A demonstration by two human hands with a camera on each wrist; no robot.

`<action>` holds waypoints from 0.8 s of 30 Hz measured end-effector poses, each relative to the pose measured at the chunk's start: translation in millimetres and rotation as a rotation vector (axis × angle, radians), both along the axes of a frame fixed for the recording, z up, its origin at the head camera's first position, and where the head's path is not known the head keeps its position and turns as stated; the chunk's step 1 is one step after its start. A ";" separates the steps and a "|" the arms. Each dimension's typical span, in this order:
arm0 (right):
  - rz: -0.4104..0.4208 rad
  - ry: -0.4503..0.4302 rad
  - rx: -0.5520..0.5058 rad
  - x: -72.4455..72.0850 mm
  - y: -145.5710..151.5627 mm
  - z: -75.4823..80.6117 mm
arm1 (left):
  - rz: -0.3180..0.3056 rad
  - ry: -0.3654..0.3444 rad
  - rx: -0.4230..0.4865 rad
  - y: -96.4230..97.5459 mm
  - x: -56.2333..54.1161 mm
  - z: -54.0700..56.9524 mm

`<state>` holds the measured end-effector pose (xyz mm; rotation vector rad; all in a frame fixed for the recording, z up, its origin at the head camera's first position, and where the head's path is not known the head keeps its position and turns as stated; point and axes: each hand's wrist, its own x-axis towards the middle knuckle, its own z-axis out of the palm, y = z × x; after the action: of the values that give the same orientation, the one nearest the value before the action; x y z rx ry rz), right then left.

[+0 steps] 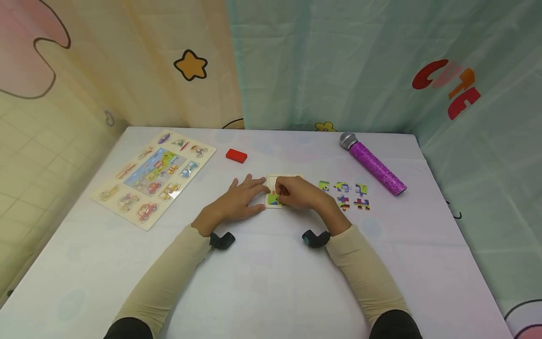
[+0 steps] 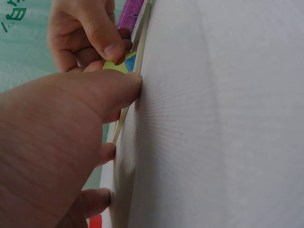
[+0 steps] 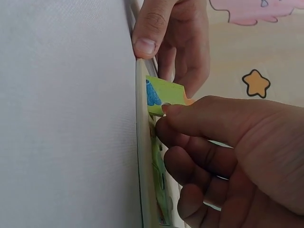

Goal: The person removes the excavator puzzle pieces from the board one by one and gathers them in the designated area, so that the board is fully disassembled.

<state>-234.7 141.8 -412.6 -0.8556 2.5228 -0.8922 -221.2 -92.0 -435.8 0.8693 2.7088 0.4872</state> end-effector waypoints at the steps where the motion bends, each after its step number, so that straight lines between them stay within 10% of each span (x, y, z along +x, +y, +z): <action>1: -0.003 -0.005 -0.007 -0.3 0.4 -0.6 | 0.000 0.001 -0.005 -0.1 -0.2 -0.1; 14: -0.076 0.027 -0.224 -0.1 22.7 24.0 | -0.007 0.006 -0.005 0.2 -1.1 -1.4; 24: -0.232 0.098 -0.010 28.6 80.6 24.9 | -0.003 0.008 -0.002 -0.4 0.4 -1.5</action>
<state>-206.1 222.3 -387.7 -0.6317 2.7465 -0.9539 -220.8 -92.5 -437.3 0.8758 2.7143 0.4821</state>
